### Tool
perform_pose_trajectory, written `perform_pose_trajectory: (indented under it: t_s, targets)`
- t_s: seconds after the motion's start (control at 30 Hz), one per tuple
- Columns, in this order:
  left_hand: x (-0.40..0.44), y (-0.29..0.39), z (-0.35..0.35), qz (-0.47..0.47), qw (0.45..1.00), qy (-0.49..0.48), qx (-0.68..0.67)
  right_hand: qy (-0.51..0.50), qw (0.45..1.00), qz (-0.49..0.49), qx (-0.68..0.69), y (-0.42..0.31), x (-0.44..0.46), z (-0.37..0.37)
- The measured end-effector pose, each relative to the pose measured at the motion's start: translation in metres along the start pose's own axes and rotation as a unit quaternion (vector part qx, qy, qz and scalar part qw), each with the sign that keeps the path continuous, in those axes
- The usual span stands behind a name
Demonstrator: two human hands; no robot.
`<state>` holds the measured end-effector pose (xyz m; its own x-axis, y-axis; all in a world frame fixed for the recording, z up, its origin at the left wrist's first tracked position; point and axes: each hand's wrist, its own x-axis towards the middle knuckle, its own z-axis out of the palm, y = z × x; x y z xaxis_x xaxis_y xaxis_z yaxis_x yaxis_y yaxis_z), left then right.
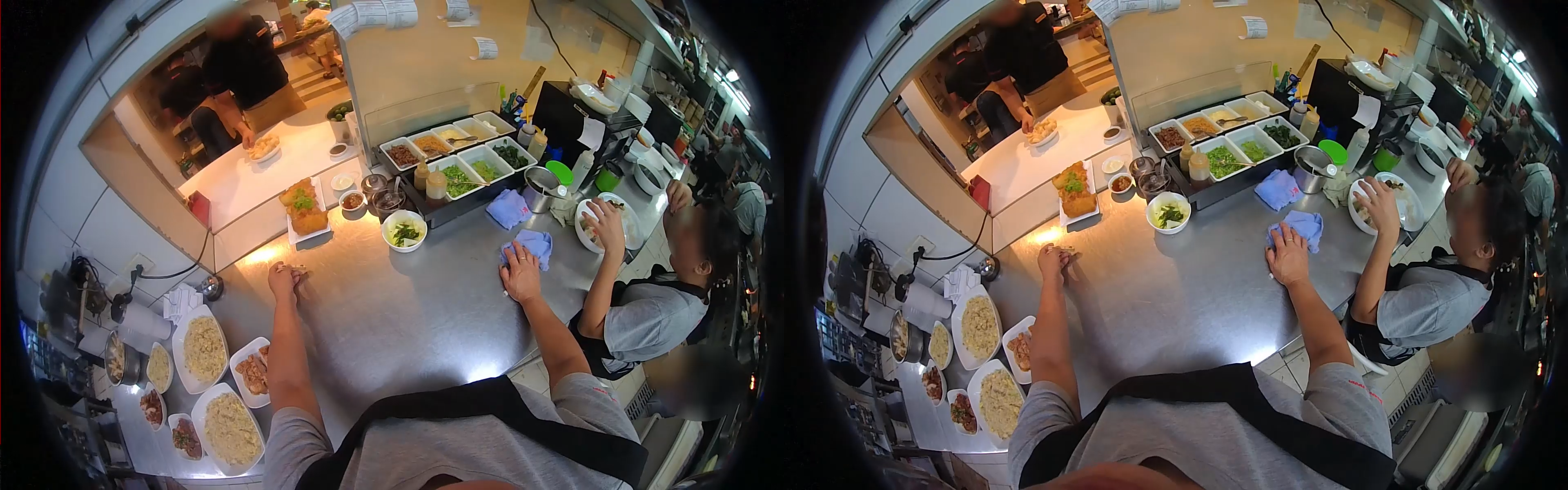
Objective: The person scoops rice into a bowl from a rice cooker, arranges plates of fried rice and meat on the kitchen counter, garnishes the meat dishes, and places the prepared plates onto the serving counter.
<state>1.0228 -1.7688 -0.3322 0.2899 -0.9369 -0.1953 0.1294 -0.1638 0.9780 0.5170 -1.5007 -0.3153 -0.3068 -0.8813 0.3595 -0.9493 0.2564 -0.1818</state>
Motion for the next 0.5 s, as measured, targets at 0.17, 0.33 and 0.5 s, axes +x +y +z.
perform_pose_trajectory:
  t_s: [0.17, 0.33, 0.5]
  targets:
    - [0.007, -0.014, -0.011, 0.113, 0.984, -0.003, 0.135, 0.003, 1.000, 0.001, 0.002, 0.002, -0.002, 0.002]
    - [-0.006, -0.004, -0.026, 0.142, 0.931, -0.066, 0.329, 0.005, 1.000, 0.003, 0.001, 0.000, -0.001, 0.000]
    - [-0.022, 0.006, -0.030, 0.141, 0.902, -0.092, 0.398, 0.012, 1.000, -0.005, -0.007, 0.002, -0.002, 0.002]
